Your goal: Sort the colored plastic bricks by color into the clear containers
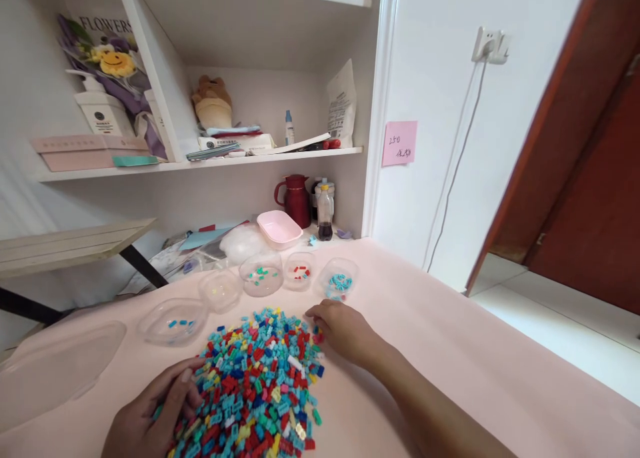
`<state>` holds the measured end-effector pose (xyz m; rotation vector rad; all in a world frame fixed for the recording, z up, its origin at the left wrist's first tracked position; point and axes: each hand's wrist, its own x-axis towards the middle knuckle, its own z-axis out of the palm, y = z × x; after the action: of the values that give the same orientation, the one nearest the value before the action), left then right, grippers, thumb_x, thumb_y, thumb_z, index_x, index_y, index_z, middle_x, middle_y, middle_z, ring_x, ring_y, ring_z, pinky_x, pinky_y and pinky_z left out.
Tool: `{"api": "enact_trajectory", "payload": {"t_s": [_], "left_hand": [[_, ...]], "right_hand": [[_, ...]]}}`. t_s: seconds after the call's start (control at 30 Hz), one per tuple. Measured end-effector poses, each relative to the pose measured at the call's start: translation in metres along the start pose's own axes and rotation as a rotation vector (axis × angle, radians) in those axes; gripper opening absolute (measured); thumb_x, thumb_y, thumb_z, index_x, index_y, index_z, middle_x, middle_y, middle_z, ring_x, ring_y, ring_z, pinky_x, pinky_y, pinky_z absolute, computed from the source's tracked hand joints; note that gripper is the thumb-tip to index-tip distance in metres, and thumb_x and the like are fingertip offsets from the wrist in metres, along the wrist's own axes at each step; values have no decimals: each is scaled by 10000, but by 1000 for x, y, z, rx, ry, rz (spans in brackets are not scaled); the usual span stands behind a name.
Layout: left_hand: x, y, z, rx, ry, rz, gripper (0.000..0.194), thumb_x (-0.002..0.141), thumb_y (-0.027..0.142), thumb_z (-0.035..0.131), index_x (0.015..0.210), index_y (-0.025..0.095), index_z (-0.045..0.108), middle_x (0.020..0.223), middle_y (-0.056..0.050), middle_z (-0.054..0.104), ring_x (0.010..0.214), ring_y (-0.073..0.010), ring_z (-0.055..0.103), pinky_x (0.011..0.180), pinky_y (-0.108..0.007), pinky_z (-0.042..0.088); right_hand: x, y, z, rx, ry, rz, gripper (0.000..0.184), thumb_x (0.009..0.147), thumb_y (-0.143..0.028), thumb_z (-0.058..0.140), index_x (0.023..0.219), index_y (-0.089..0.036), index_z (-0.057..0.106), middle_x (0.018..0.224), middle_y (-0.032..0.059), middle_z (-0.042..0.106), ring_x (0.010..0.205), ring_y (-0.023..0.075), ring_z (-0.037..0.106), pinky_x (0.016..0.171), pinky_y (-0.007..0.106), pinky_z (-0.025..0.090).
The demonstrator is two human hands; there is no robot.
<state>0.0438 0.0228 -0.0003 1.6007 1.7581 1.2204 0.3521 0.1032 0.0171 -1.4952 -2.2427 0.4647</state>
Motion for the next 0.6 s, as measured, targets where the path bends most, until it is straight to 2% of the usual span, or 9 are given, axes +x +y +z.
{"api": "enact_trajectory", "payload": {"t_s": [0.17,0.37,0.6], "left_hand": [[0,5,0,3,21,-2,506,743,610,518,974,203,711,593,22,661,527,-143,617,538,-205,509],[0,11,-1,-27,28,-38,511,694,628,553,932,214,736,589,18,663,512,-147,612,518,-210,514],[1,7,-2,3,8,-29,532,707,634,541,957,204,728,619,15,673,570,-148,635,588,-198,521]], "right_hand": [[-1,2,-1,-38,-29,-16,415,789,-90,429,1088,-241,674,1080,57,672,1009,216,595,866,313,426],[0,9,-1,-32,-40,14,329,791,-99,433,887,-253,708,990,29,681,906,194,617,799,294,435],[0,15,0,-20,-26,11,330,801,-101,446,939,-255,703,995,31,681,888,183,614,789,279,428]]}}
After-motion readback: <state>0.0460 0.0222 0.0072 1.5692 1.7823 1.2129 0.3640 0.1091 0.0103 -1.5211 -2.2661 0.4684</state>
